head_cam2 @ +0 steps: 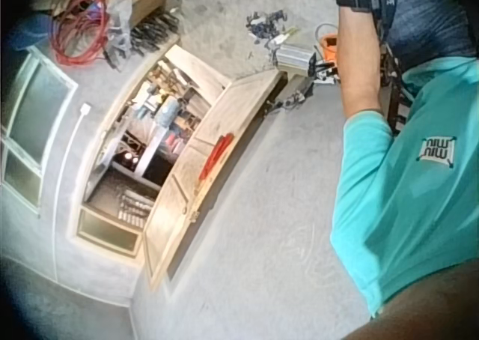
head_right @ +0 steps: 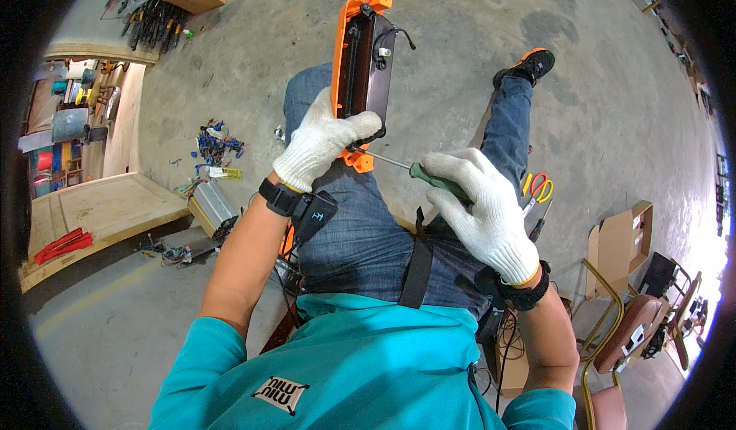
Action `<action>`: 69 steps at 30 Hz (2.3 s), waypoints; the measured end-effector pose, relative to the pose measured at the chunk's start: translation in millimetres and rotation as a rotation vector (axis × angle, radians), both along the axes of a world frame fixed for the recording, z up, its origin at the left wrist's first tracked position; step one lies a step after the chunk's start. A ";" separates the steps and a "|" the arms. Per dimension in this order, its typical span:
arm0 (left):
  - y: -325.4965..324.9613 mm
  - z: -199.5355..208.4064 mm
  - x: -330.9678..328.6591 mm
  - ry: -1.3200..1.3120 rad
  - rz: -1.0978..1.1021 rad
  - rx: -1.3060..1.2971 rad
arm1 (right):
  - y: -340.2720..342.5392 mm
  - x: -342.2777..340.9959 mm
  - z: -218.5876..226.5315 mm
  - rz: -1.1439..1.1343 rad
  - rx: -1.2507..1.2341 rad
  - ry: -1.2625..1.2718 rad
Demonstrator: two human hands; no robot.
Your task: Using a screwdriver to remove and replace screws on an orange plastic motorcycle housing.
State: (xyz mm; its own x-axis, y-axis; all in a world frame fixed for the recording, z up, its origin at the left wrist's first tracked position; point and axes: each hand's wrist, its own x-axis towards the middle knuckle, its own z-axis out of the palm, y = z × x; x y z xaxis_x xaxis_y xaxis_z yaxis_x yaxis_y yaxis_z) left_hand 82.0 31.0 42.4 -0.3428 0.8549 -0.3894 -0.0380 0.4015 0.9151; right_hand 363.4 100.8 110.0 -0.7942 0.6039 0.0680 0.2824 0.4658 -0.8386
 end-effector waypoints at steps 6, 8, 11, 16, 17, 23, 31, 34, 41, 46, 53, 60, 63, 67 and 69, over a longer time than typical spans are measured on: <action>0.0 6.8 -0.1 -0.025 -0.056 0.035 | -0.4 -2.8 0.3 0.008 0.003 -0.007; -0.6 9.8 1.5 -0.058 -0.039 0.036 | -1.3 -3.2 -0.9 0.007 0.003 -0.009; -1.9 2.8 -0.2 -0.028 -0.015 0.025 | -1.9 -5.7 0.0 0.007 0.010 -0.010; -2.7 7.5 2.8 -0.058 0.020 0.025 | -2.9 -7.5 5.3 0.035 0.127 -0.014; -3.1 7.6 2.6 -0.048 0.021 0.019 | -4.2 -8.6 9.0 0.028 0.145 -0.037; -2.3 7.8 1.7 -0.004 0.001 -0.006 | -6.7 -4.7 6.9 0.019 0.190 -0.023; -1.4 -1.1 1.4 0.092 -0.010 -0.039 | -14.9 -3.9 5.3 -0.083 0.136 -0.046; -0.9 0.6 1.0 0.098 -0.038 -0.044 | -15.2 -5.9 6.0 -0.216 0.000 -0.129; -0.2 2.4 4.7 0.071 0.001 -0.034 | -7.2 -0.3 0.4 -0.033 0.273 -0.007; -0.6 -3.4 4.1 0.084 0.034 -0.047 | -21.2 -2.8 6.2 -0.081 0.140 -0.076; -0.9 -0.4 8.1 0.146 0.019 -0.023 | -11.9 -7.0 8.9 -0.048 0.250 0.052; -1.3 11.0 11.8 0.191 0.036 -0.076 | -22.2 -2.6 15.4 -0.086 0.145 -0.208; -0.7 12.6 9.1 0.169 -0.003 -0.108 | -20.3 -6.8 17.4 -0.146 0.060 -0.173; -2.7 10.0 8.8 0.167 0.014 -0.107 | -11.0 -6.6 11.4 -0.011 0.223 -0.014; -2.9 9.2 8.9 0.170 0.023 -0.092 | -8.1 -8.9 12.7 0.107 0.434 0.048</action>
